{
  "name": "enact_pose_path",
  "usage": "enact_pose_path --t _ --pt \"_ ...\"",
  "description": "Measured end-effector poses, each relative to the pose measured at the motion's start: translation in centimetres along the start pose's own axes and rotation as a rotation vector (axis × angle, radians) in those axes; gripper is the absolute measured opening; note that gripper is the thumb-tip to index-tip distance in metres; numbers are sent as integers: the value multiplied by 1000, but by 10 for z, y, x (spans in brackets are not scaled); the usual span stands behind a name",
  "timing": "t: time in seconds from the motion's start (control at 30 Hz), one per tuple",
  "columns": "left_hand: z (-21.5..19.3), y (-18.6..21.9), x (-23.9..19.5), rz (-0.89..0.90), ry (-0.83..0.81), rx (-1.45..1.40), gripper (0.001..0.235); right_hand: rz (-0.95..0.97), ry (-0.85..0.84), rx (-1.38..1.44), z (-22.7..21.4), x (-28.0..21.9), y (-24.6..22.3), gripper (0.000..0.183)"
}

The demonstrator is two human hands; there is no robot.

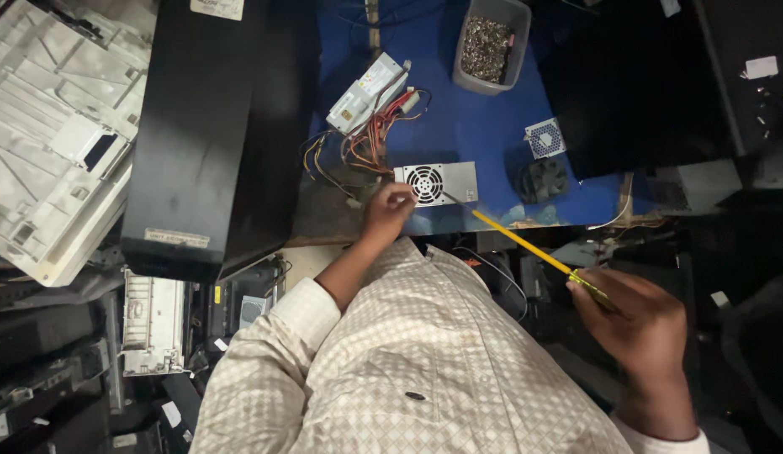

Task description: The person uses a yellow screwdriver to remove screws from a computer power supply unit on a blue workbench. They repeatedly loosen and remove screws from the unit's casing while handling the PSU and screwdriver.

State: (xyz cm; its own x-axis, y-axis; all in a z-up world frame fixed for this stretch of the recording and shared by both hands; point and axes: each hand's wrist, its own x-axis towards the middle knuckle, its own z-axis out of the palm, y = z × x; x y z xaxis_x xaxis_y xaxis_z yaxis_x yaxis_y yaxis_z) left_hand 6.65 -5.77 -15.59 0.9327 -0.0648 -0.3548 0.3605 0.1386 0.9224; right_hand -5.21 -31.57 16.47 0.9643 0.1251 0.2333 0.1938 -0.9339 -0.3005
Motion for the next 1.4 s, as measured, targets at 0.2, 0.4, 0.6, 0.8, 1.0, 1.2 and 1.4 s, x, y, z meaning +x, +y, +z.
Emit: enact_pose_path --t 0.2,0.4,0.6,0.8,1.0,1.2,1.4 --pt "-23 41 -6 510 -68 920 83 -62 -69 -72 4 14 5 16" --pt "-11 60 0 528 -133 1121 103 -104 -101 -119 8 23 4 13" --pt "-11 47 12 531 -152 1174 104 -86 -126 -112 12 27 6 16" --pt "-10 42 13 499 -148 1158 97 -131 -98 -132 17 28 10 19" --pt "-12 41 13 541 -126 1124 93 -142 -124 -127 18 31 12 17" --pt "-12 40 15 546 -128 1132 91 -116 -141 -126 18 34 8 18" --pt "-12 41 16 531 -136 1126 91 -142 -167 -149 16 42 1 16"
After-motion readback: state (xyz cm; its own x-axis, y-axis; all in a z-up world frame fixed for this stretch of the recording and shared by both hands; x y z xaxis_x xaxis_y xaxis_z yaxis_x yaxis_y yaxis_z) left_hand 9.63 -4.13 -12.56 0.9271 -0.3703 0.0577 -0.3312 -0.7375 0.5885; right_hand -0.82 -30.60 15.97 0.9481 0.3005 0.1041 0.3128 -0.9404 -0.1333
